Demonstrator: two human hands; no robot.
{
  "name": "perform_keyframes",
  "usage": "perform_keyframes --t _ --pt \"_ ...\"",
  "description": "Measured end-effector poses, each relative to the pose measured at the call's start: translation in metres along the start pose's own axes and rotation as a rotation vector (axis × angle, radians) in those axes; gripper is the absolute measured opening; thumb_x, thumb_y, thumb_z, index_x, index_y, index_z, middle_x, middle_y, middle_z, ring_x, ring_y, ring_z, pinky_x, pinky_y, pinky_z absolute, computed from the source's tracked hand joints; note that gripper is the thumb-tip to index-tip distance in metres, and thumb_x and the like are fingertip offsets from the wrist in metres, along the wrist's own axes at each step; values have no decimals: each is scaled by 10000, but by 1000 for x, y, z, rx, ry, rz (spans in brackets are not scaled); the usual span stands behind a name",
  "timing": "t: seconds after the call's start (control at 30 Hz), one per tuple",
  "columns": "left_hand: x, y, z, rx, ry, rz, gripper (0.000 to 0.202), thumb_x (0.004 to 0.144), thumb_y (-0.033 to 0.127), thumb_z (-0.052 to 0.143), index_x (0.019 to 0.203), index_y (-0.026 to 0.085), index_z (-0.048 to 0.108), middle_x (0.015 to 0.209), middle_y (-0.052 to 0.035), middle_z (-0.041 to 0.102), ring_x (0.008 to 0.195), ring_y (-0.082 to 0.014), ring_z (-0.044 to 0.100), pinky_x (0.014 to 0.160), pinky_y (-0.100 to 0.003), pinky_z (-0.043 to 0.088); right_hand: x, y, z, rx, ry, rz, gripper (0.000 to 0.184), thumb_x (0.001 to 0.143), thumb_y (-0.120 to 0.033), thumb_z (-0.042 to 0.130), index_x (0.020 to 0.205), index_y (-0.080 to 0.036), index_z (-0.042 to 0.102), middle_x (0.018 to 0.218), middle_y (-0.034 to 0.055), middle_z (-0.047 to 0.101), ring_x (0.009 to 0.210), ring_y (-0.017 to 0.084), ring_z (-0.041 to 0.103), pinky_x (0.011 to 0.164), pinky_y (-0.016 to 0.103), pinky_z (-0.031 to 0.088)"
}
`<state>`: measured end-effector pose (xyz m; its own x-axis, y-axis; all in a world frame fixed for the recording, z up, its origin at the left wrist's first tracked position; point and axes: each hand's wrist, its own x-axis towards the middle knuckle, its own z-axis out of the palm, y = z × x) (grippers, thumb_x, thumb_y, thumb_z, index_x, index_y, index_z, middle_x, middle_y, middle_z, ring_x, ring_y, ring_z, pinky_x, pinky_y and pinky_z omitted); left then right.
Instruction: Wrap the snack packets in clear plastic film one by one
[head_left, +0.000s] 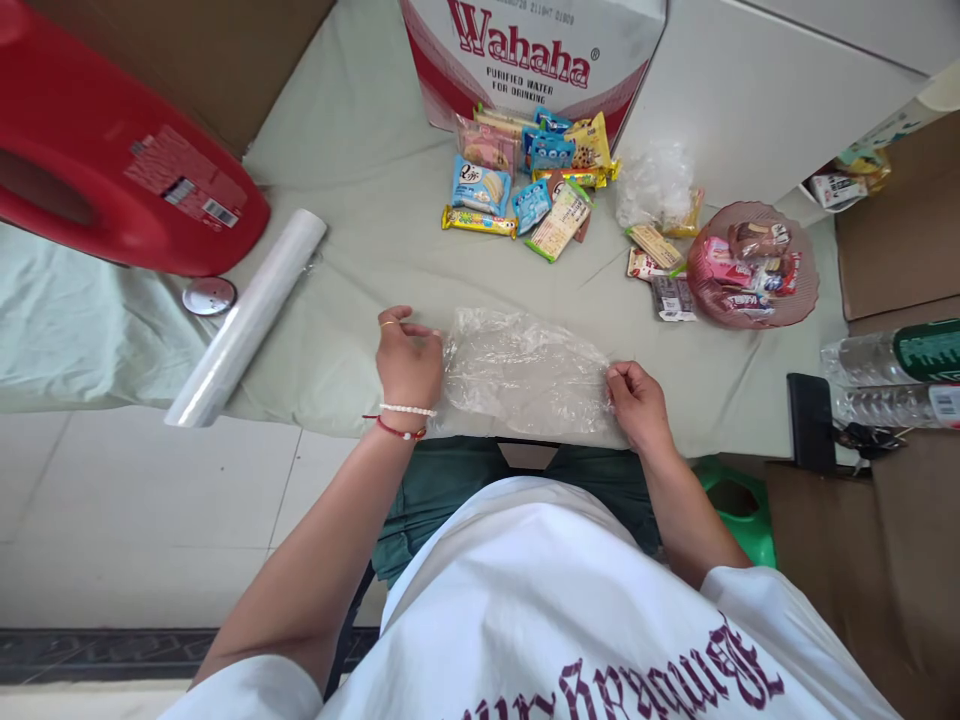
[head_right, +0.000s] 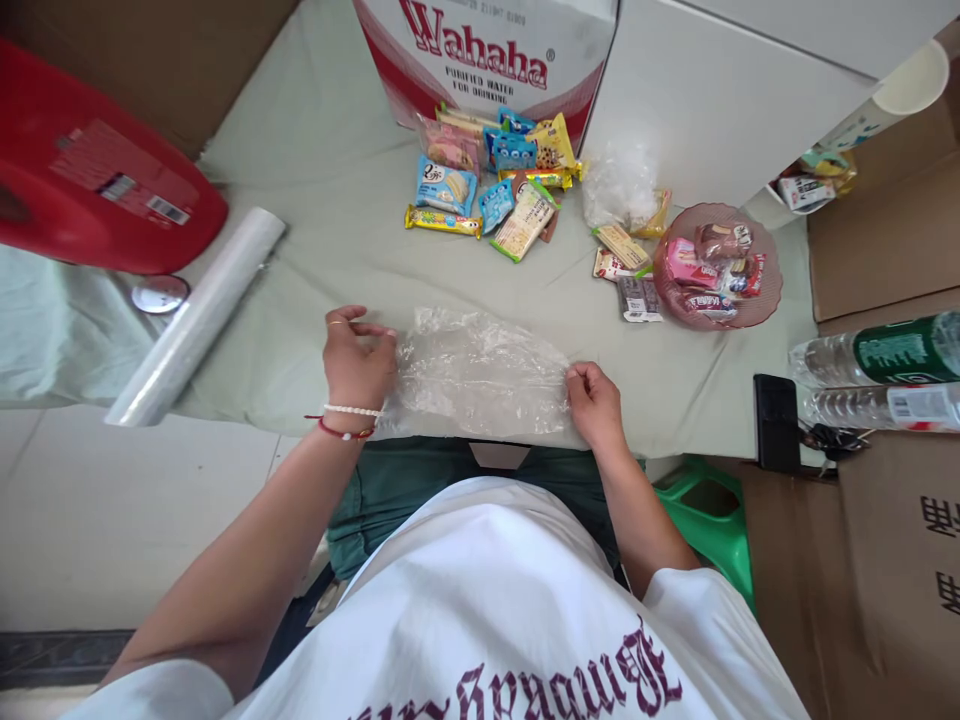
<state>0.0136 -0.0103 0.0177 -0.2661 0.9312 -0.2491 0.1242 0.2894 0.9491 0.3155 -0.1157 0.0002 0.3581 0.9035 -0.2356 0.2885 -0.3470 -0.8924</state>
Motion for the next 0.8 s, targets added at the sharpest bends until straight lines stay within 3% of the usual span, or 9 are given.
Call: perform_keyframes --t 0.1,0.17,0.3,0.4,0.47,0.53,0.63,0.73,0.8 --pt "-4 2 -5 219 200 291 461 747 128 748 1151 215 541 1294 -95 508 1204 -293 521 1099 -468 379 -5 -12 -13 -211 -158 -53 324 972 -561 576 979 -257 688 724 6 627 620 181 527 594 308 420" --pt "-12 1 -4 394 210 509 302 785 158 711 1058 218 597 1252 -130 558 1291 -358 474 1138 -536 316 -6 -24 -23 -420 -160 -161 346 979 -551 574 1072 -251 717 869 58 690 734 223 595 685 357 476" --pt "-25 -13 7 688 -85 673 125 861 174 584 934 230 670 1041 -144 684 1229 -383 555 1089 -593 314 5 -49 -31 -686 -6 -437 430 966 -498 615 1287 -221 683 1232 159 647 1093 340 585 953 508 510" --pt "-27 -25 15 799 -262 735 273 901 174 506 1078 209 711 1251 -174 705 1358 -359 539 1142 -579 309 23 -61 -10 -718 -115 -616 592 902 -432 720 1437 -219 584 1433 167 546 1290 373 483 1088 556 461" --pt "-27 -31 19 864 -301 755 389 945 200 446 1255 196 681 1462 -175 625 1478 -325 459 1225 -579 242 39 -64 14 -719 -227 -667 614 865 -360 748 1439 -226 575 1513 155 494 1330 368 458 1086 544 469" --pt "-26 -33 21 949 -290 735 478 985 256 397 1410 186 603 1606 -167 502 1554 -308 369 1274 -603 153 57 -64 37 -657 -283 -644 465 880 -310 697 1336 -235 639 1456 136 547 1248 326 529 1013 490 512" --pt "-25 -32 23 1050 -278 695 575 1007 357 374 1542 178 485 1691 -164 372 1595 -317 296 1279 -658 93 86 -66 55 -374 -209 -504 192 915 -282 588 1053 -211 702 1114 91 682 921 217 630 830 364 539" --pt "-26 -31 24 1090 -301 691 639 1013 404 356 1606 169 396 1713 -163 317 1602 -317 282 1278 -685 60 113 -69 49 -35 -121 -215 116 898 -288 584 867 -195 646 742 12 632 591 137 534 589 267 452" --pt "-27 -30 24 1096 -311 694 652 1016 411 347 1620 168 372 1719 -158 301 1604 -316 279 1276 -697 42 126 -68 34 89 -94 -54 114 868 -289 628 801 -199 609 613 -33 550 484 106 435 491 239 350"
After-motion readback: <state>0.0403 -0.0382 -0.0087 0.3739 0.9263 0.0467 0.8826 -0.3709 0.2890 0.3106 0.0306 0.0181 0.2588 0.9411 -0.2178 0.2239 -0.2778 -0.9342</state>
